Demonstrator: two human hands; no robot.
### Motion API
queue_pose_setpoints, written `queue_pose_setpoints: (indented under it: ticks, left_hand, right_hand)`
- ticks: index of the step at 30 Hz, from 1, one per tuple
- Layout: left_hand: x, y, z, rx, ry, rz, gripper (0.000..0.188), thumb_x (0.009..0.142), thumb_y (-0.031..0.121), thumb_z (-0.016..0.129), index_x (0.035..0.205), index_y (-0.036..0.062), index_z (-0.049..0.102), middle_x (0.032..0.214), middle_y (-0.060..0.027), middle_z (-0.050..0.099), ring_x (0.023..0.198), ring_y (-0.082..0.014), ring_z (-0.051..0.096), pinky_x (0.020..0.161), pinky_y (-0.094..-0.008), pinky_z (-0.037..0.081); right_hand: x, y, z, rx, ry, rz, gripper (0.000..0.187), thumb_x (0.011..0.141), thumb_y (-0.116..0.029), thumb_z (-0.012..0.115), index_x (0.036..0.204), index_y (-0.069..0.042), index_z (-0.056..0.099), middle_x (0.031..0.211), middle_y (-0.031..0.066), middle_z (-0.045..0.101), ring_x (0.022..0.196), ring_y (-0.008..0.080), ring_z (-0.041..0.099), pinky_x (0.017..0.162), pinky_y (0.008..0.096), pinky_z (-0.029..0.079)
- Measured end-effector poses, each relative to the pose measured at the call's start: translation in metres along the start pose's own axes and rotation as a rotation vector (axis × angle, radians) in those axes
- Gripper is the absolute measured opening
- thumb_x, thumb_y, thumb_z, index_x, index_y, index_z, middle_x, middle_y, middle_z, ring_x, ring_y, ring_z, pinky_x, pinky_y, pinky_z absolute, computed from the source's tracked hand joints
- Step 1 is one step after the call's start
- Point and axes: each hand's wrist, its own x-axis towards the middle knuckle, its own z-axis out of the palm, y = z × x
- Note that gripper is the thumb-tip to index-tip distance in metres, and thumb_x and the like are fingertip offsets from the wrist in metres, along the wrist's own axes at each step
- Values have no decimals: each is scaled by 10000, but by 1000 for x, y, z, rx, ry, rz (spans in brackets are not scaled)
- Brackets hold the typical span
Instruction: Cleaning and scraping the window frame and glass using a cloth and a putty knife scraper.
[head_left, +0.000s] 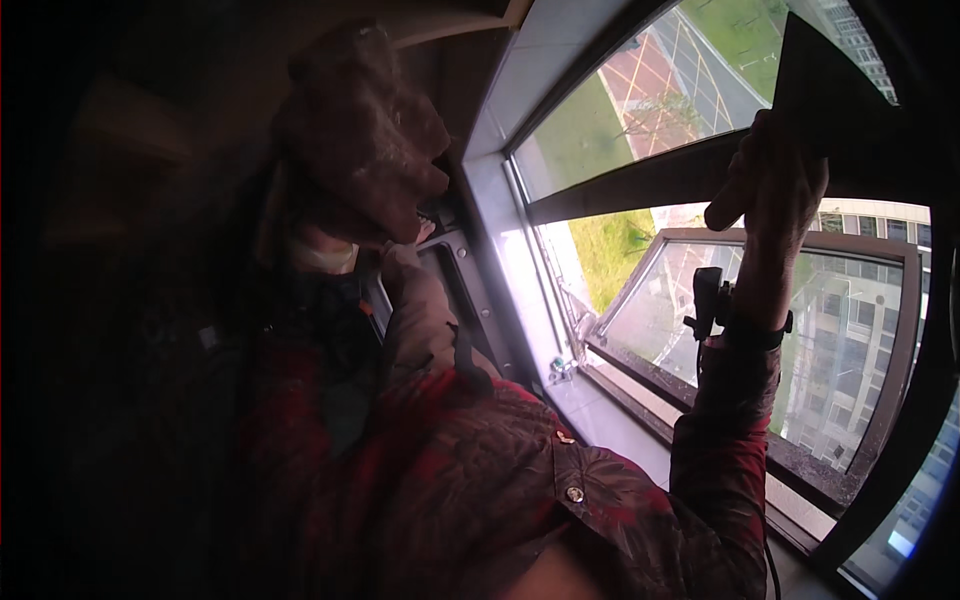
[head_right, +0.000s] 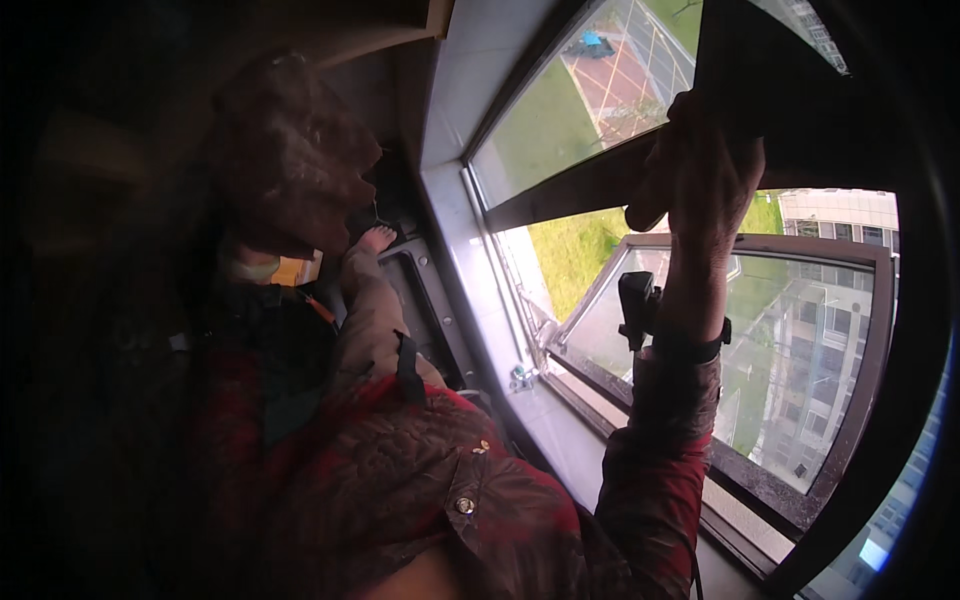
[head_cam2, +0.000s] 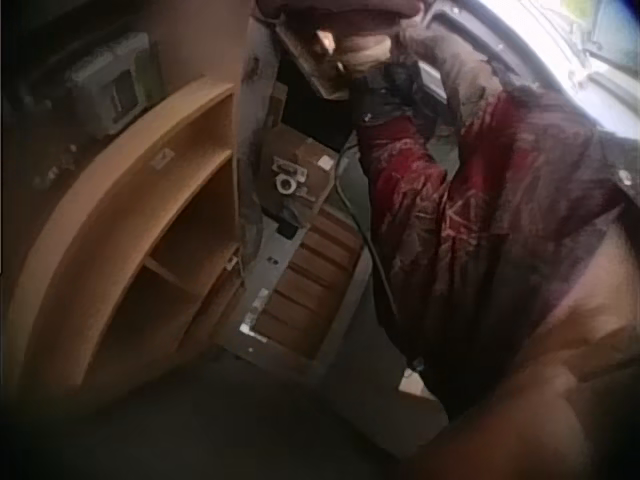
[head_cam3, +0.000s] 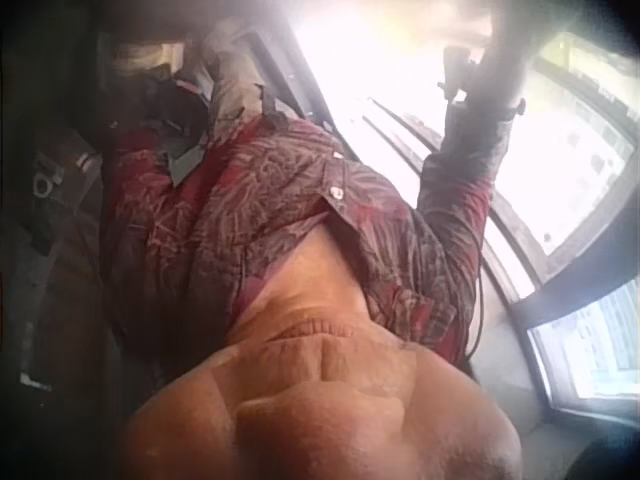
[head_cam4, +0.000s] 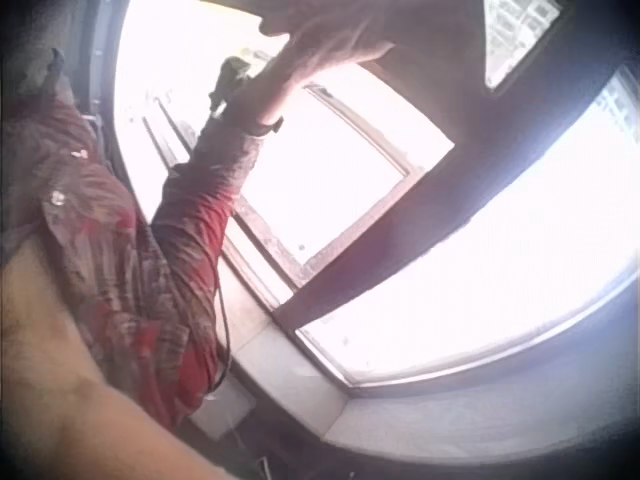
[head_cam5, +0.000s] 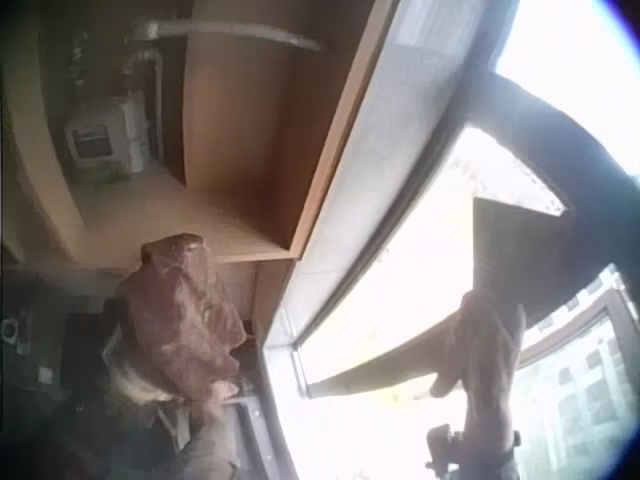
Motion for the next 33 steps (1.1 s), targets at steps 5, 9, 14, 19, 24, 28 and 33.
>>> queue_pose_setpoints:
  ticks: [5, 9, 14, 19, 24, 28, 33]
  left_hand:
    - [-26, -31, 25, 108, -75, 42, 375, 937, 204, 442, 1253, 3, 414, 1138, -113, 507, 1019, -190, 514, 901, -303, 403]
    - [-36, -37, 29, 153, -105, 72, 387, 936, 210, 442, 1260, 0, 410, 1152, -114, 505, 1039, -192, 506, 916, -303, 391]
    - [-33, -29, 30, 177, -112, 97, 402, 935, 218, 442, 1269, -4, 405, 1169, -116, 501, 1064, -194, 495, 935, -304, 376]
    - [-40, -33, 15, 185, -117, 44, 417, 935, 226, 442, 1277, -8, 400, 1186, -118, 498, 1088, -196, 484, 953, -305, 361]
    - [-50, 20, 22, 409, -111, 169, 432, 934, 234, 442, 1286, -12, 395, 1203, -120, 495, 1113, -198, 473, 972, -306, 346]
    - [-20, 55, 20, 683, 18, 372, 444, 933, 240, 443, 1293, -15, 391, 1217, -122, 492, 1133, -200, 465, 987, -307, 334]
    - [84, 82, -9, 838, 184, 433, 456, 935, 246, 434, 1304, -18, 381, 1236, -133, 484, 1164, -204, 446, 1003, -309, 322]
  right_hand:
    - [-6, 27, -15, -175, 5, 29, 250, 823, -184, 621, 996, -5, 592, 739, 98, 628, 591, 169, 616, 530, 266, 490]
    - [-17, 46, -11, -203, 86, 50, 254, 823, -205, 624, 974, -3, 598, 702, 88, 620, 565, 151, 598, 530, 267, 488]
    - [-22, 50, -8, -304, -11, 103, 197, 859, -147, 537, 964, 12, 587, 671, 78, 569, 552, 132, 543, 522, 243, 436]
    - [-27, 27, 7, 71, -141, -1, 255, 900, -166, 515, 1081, 13, 512, 861, 106, 606, 498, 135, 530, 493, 254, 472]
    - [-28, 76, 38, 229, -66, 279, 189, 934, -177, 452, 1077, -53, 447, 625, 59, 527, 452, 103, 490, 374, 225, 395]
    - [-31, 91, 47, 72, -60, 121, 156, 905, -42, 381, 1036, -23, 463, 574, 21, 461, 426, 79, 421, 390, 208, 336]
    - [-34, 72, 45, 149, -42, -21, 169, 898, -17, 413, 1059, -29, 463, 623, 24, 471, 477, 75, 423, 426, 209, 343]
